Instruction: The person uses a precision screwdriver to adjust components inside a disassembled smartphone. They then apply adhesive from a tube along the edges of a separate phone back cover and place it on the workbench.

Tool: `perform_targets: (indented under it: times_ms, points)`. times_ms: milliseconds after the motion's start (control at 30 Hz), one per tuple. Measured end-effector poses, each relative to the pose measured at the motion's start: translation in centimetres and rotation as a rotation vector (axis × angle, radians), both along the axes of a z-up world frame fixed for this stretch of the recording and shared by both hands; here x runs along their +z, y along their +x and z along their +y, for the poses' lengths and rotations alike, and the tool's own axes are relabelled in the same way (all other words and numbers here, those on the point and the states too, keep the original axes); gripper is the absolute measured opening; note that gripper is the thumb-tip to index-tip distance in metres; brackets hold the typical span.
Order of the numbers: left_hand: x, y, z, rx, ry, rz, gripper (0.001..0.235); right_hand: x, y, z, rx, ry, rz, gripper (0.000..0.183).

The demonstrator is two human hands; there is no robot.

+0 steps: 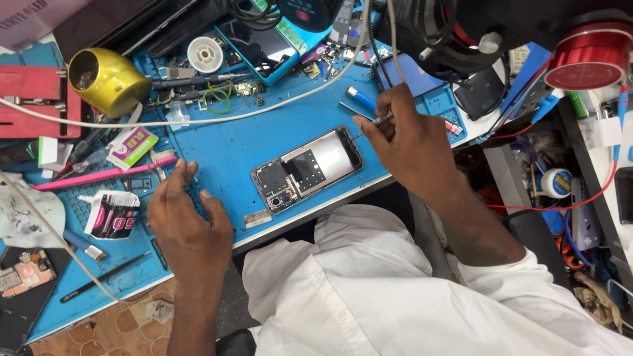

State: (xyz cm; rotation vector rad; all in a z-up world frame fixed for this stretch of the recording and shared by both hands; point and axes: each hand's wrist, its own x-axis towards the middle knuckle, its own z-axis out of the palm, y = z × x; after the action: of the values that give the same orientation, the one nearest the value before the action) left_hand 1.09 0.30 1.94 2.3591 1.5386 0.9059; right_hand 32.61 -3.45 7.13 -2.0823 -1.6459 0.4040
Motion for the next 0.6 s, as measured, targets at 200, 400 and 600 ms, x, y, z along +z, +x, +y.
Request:
perform_targets:
  times_ms: [200,400,600]
  points:
    - [0.07,0.04,0.03,0.007,-0.003,0.01,0.054,0.04,-0.23,-0.06,0.105,0.073,0.123,0.029]
    - [0.3,0.06,0.27,0.01,-0.017,-0.001,0.055,-0.15,0.01,0.15,0.223,0.123,0.078,0.033]
    - [0.47,0.05,0.3,0.003,-0.007,-0.05,0.054,0.44,-0.52,0.35,0.208,0.129,0.03,0.037]
